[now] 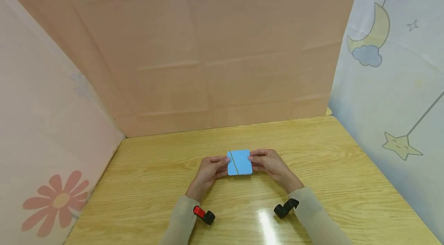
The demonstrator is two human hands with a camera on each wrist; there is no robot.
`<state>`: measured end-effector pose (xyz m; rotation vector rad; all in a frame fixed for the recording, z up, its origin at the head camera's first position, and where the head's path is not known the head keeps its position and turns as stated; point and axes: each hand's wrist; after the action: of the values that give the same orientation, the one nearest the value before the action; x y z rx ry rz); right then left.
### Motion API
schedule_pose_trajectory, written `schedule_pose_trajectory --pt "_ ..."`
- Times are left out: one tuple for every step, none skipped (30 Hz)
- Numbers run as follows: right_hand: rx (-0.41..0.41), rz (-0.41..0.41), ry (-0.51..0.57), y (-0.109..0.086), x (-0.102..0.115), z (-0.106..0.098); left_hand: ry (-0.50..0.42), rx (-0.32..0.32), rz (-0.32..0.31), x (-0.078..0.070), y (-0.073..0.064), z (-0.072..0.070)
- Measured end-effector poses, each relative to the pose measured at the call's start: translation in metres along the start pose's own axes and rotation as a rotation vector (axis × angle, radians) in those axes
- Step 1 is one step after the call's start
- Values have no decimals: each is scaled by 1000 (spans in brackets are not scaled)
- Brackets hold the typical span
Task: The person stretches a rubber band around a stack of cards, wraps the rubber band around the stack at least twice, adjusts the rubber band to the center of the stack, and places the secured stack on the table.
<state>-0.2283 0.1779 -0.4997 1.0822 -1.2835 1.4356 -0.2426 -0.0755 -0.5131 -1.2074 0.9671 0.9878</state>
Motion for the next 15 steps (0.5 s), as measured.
schedule_pose_trajectory --pt "2 3 -5 0 0 0 2 1 -1 0 0 0" --pt "-2 9 -8 1 -1 0 4 2 -1 0 0 0" --pt "-5 14 -11 1 -1 0 6 4 0 0 0 -1" --pt "-9 19 -16 1 -1 0 13 6 4 0 0 -1" --pt "-12 23 -22 1 -1 0 14 7 3 0 0 -1" --pt "-14 27 -28 1 -1 0 16 7 4 0 0 -1" --pt "-15 29 -34 1 -1 0 17 5 2 -1 0 -1" --pt "-15 30 -38 1 -2 0 20 6 5 -1 0 -2" --pt "-11 28 -43 1 -2 0 26 7 8 -1 0 -2" --pt "-7 24 -49 1 -2 0 32 9 14 -1 -1 -2" --pt "-1 19 -51 1 -2 -1 35 11 19 -1 -1 -3" --pt "4 16 -56 1 -1 -1 41 14 25 -1 -1 -3" --pt "11 14 -59 1 -1 -1 45 19 31 -1 -1 -3" --pt "15 11 -64 1 0 -2 51 26 40 -1 -2 -4" --pt "20 10 -71 2 1 -2 55 31 46 -1 -2 -4"
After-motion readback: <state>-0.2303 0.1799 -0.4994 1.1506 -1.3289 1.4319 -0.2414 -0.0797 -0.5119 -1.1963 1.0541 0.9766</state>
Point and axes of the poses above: each hand's wrist, its own y-axis towards the middle knuckle, its own z-axis out of the palm, x = y × z, and after that the axes turned 9 degrees about -x, right-handed
